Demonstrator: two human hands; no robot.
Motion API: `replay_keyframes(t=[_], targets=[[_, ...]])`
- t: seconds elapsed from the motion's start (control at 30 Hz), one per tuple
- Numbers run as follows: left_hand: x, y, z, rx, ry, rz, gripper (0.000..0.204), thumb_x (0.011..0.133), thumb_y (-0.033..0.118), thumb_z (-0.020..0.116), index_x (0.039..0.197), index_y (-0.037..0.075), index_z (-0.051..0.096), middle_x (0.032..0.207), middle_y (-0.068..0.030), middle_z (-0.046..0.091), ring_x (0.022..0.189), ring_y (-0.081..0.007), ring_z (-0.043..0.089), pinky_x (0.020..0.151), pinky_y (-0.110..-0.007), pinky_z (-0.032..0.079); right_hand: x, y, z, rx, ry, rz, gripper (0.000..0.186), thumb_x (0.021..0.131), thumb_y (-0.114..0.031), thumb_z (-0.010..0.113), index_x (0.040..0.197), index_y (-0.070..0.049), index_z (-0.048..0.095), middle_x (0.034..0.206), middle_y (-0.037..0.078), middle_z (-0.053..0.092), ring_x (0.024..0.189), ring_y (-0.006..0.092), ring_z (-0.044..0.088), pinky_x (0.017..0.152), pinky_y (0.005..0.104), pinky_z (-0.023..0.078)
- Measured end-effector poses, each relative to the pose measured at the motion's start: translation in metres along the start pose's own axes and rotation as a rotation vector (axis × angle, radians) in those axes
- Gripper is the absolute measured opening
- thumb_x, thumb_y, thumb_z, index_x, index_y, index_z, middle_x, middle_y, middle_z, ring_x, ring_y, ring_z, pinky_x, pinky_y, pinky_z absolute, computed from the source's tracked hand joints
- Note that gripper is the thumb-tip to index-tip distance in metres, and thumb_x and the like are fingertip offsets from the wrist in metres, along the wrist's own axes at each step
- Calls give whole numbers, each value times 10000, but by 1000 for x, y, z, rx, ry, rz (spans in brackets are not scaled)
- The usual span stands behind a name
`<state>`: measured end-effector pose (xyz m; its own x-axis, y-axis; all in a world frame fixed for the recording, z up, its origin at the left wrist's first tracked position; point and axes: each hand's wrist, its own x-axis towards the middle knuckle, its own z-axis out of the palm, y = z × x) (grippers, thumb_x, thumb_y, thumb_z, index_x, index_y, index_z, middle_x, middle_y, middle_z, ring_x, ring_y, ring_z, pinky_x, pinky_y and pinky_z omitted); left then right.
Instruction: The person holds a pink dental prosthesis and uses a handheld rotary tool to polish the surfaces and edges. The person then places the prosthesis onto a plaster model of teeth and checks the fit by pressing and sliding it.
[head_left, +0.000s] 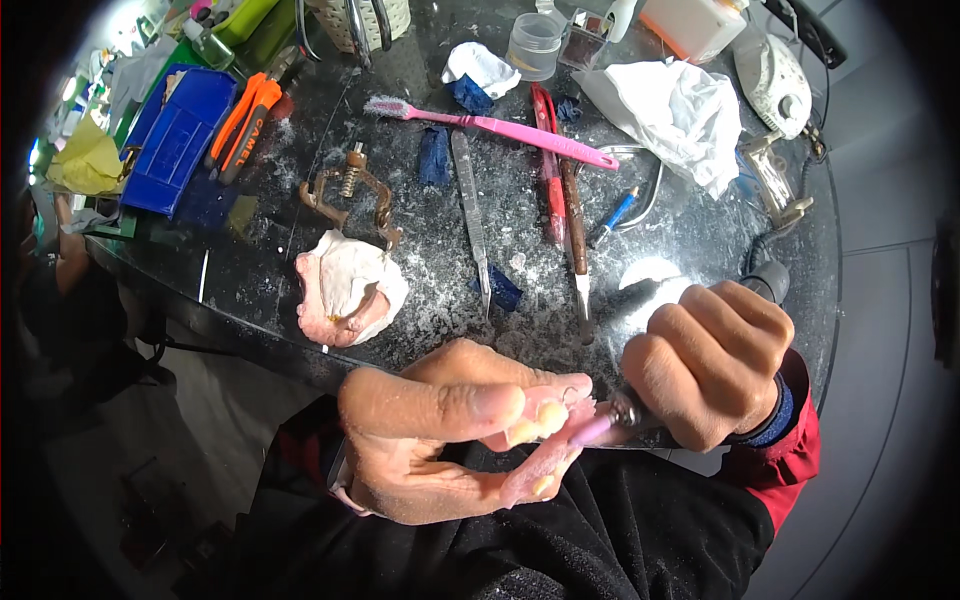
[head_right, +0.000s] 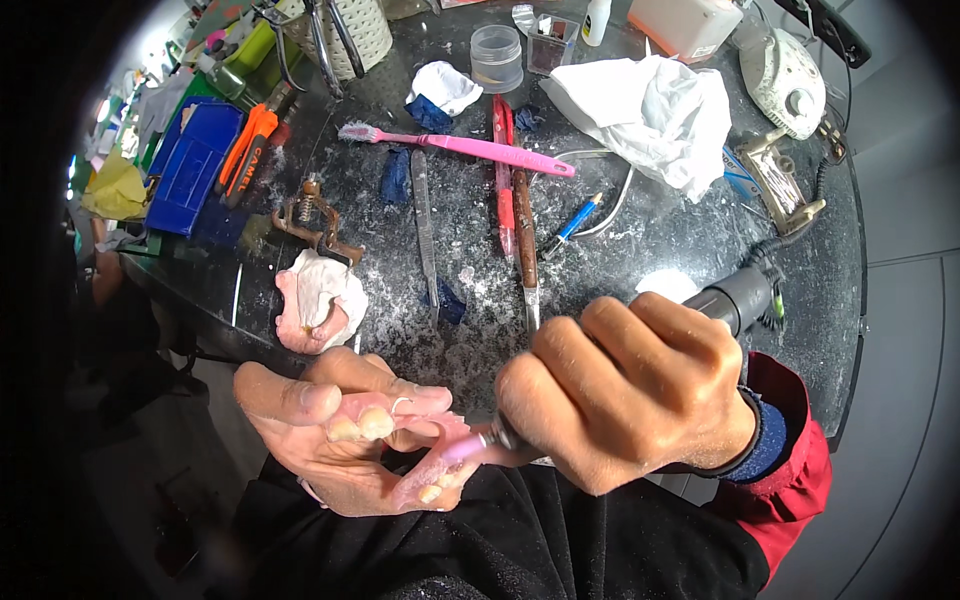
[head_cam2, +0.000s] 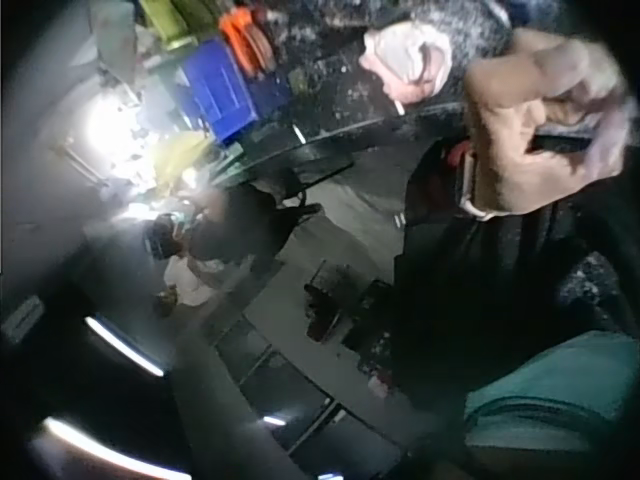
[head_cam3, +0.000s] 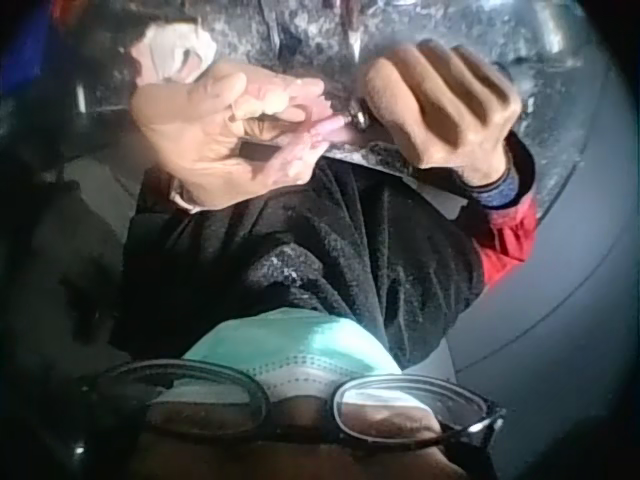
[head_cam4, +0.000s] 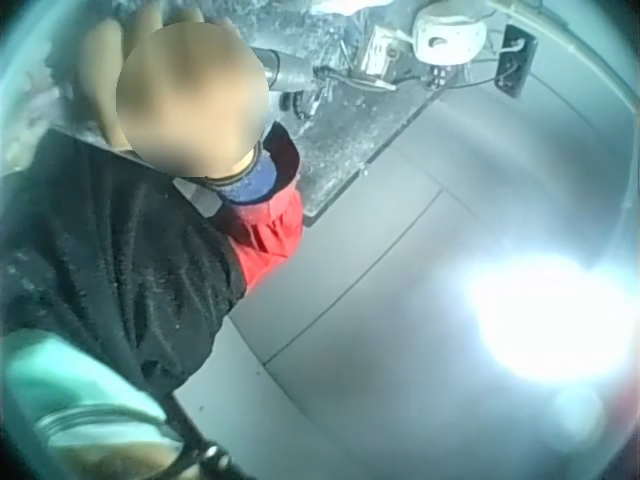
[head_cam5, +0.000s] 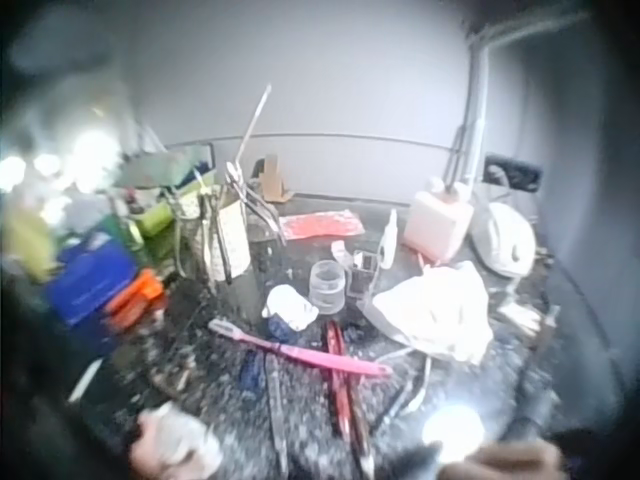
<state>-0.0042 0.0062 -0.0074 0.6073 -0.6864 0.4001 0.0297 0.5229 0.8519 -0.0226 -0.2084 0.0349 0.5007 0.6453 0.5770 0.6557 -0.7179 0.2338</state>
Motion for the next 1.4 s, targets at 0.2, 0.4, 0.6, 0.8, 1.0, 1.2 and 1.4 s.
replay_keyframes(t=[0.2,0.4,0.6,0.8,1.0,1.2,1.4], targets=[[-3,-1,0,-4,20,-4,631,690,-214,619,1258,11,459,1058,-230,542,757,-192,616,647,-308,544,-3,-2,3,95,22,52,249,481,-239,561,549,-101,365,503,-21,299,403,72,330,354,212,200],[-6,-7,1,-3,46,9,626,692,-216,615,1257,7,462,1058,-230,541,753,-190,615,644,-307,542,-3,-2,2,146,-55,86,297,360,-237,443,568,-25,440,513,21,380,403,127,378,359,241,252],[-7,0,4,22,63,22,621,694,-217,612,1255,3,465,1058,-231,541,748,-187,614,640,-306,541,0,-3,-2,210,-19,32,299,349,-250,390,553,-35,429,511,14,365,404,128,373,363,241,256],[-9,-2,4,25,62,30,616,695,-219,608,1254,-1,468,1059,-232,540,744,-185,612,637,-305,540,-2,-5,0,163,-18,51,276,372,-259,407,573,-71,418,519,-5,348,412,104,355,367,235,225],[-10,-2,5,30,66,33,611,697,-221,604,1252,-5,470,1059,-233,539,739,-183,611,634,-304,539,-3,-6,4,97,52,51,243,381,-243,421,574,-96,403,515,-21,317,405,80,322,363,226,195],[-10,0,5,24,58,30,606,699,-223,601,1251,-9,473,1059,-234,538,735,-181,610,630,-303,538,3,-10,-6,157,-54,215,266,392,-199,543,561,-33,423,511,39,401,392,136,387,354,256,230],[-9,-1,3,22,63,30,601,700,-225,597,1250,-13,476,1059,-235,538,730,-179,609,627,-302,537,-2,-6,2,79,-36,85,282,530,-318,566,549,-102,387,506,-10,352,400,82,349,358,212,229]])
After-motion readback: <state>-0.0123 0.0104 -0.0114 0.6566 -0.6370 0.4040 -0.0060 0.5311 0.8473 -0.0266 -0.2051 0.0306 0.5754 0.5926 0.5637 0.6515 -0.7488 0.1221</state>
